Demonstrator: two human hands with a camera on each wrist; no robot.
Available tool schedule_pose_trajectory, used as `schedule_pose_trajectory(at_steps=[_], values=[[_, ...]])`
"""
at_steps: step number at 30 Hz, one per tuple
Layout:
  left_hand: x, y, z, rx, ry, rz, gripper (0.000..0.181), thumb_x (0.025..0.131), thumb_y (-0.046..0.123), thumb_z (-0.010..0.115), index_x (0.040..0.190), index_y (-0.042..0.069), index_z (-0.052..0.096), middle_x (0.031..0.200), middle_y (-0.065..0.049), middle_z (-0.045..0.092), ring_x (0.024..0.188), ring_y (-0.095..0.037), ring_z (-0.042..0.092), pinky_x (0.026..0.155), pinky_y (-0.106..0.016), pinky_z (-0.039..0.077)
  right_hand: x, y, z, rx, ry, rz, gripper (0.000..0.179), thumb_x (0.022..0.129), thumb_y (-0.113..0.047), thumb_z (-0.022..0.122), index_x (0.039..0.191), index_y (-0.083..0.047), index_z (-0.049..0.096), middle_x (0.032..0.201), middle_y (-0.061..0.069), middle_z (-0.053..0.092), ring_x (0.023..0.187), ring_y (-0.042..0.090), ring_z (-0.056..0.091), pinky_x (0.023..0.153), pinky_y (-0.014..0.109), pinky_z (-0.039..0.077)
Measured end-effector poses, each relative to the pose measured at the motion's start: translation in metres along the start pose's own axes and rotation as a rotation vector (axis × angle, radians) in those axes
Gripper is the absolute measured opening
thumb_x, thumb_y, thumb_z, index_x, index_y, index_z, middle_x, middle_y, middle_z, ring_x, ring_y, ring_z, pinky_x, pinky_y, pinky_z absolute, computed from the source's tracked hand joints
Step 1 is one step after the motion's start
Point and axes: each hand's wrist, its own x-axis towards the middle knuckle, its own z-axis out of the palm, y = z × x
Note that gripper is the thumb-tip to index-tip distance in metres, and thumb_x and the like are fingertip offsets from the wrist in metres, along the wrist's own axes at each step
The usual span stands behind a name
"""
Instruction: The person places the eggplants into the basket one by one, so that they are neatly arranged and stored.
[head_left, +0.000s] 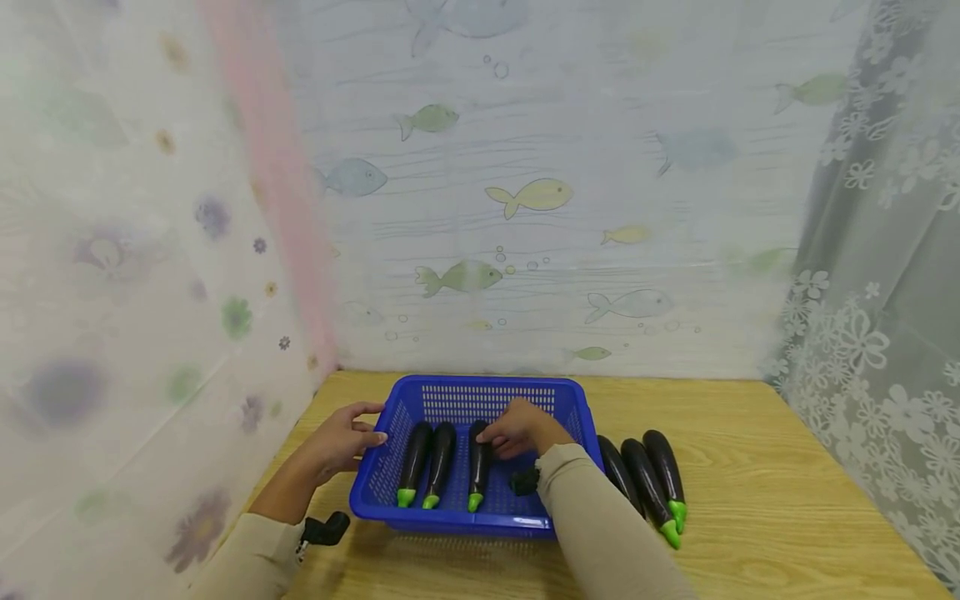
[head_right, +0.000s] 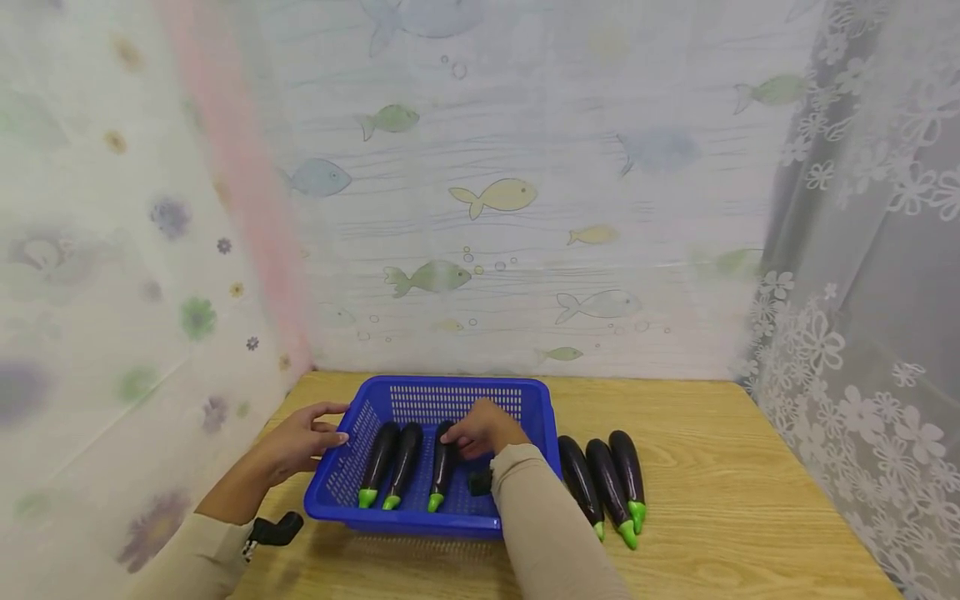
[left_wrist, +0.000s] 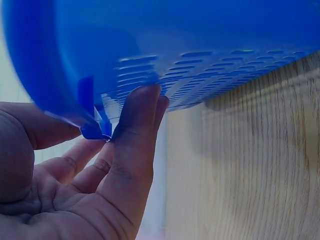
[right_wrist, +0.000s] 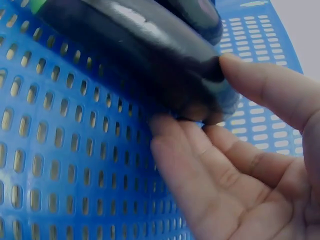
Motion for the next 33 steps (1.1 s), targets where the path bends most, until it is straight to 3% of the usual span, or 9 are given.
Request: schedule_pose_trajectory(at_steps=[8, 22, 33], values=[[0.001, 0.0, -0.001, 0.012, -0.006, 0.009, 0.064, 0.1, 0.007, 0.065, 0.157, 0.004, 0.036, 0.125, -0.026, 0.066, 0.099, -0.03, 0.074, 0.081, -0.053, 0.064, 0.002, -0.002, 0.008, 0.052, 0.027, 0.005, 0.024, 0.081, -0.004, 0.086, 0.094, 0.0, 0.066, 0.092, 0.015, 0.071, 0.077, 0.024, 0.074, 0.077, 0.039, 0.066], [0.003, 0.0, 0.0, 0.005, -0.008, 0.012, 0.064, 0.101, 0.006, 0.065, 0.157, 0.004, 0.036, 0.124, -0.026, 0.066, 0.098, -0.029, 0.074, 0.081, -0.053, 0.064, 0.003, -0.006, 0.016, 0.116, -0.003, -0.016, 0.02, 0.083, 0.003, 0.082, 0.098, 0.008, 0.07, 0.097, 0.019, 0.07, 0.095, 0.035, 0.075, 0.087, 0.046, 0.064], [0.002, -0.001, -0.001, 0.007, -0.006, 0.008, 0.064, 0.1, 0.007, 0.066, 0.157, 0.004, 0.036, 0.123, -0.025, 0.067, 0.097, -0.029, 0.074, 0.081, -0.052, 0.064, 0.004, -0.007, 0.02, 0.107, 0.002, -0.005, 0.022, 0.083, 0.002, 0.082, 0.098, 0.005, 0.065, 0.108, 0.028, 0.069, 0.093, 0.035, 0.075, 0.086, 0.046, 0.064]])
